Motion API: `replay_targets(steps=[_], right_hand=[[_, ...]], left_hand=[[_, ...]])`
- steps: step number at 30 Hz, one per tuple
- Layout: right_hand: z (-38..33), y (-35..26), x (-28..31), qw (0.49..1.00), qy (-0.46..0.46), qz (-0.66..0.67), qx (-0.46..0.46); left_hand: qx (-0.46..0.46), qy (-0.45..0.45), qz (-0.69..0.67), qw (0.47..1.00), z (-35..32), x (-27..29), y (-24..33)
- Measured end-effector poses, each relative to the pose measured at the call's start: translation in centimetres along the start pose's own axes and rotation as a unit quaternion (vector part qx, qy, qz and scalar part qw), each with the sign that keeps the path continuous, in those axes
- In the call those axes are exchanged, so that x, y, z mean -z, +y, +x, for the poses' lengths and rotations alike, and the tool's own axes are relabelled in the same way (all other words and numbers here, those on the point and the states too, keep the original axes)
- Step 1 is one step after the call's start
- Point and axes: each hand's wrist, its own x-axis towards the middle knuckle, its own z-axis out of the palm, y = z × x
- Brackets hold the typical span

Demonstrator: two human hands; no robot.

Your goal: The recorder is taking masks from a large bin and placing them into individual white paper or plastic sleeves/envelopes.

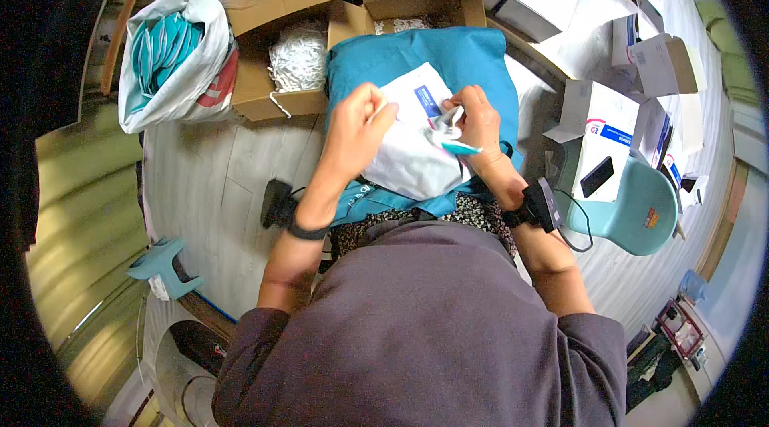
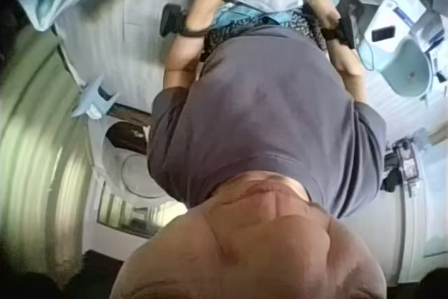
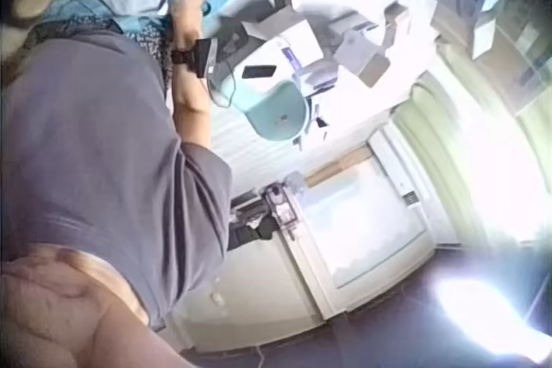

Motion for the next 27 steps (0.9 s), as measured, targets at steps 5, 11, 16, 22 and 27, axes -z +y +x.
replay_targets(steps=[5,11,16,22,27], right_hand=[[0.8,-0.3,-0.5,0.997,0.014,0.025,0.077],[0.7,-1.5,0.4,0.991,0.047,0.022,0.126],[1.8,-2.4,0.0,0.971,0.051,0.191,-0.138],[1.2,-1.5,0.7,0.949,-0.072,0.275,-0.138],[1.1,-0.6,-0.9,0.929,-0.032,0.327,-0.167]], left_hand=[[-0.095,0.145,0.335,0.926,5.3,-0.9,-3.2],[-0.171,0.123,0.383,0.899,5.6,-2.0,-5.0],[-0.162,0.023,0.171,0.972,4.0,-2.2,-1.4],[-0.172,0.002,0.145,0.974,3.2,-3.1,-2.0],[-0.259,0.096,0.16,0.948,2.1,-4.8,-1.7]])
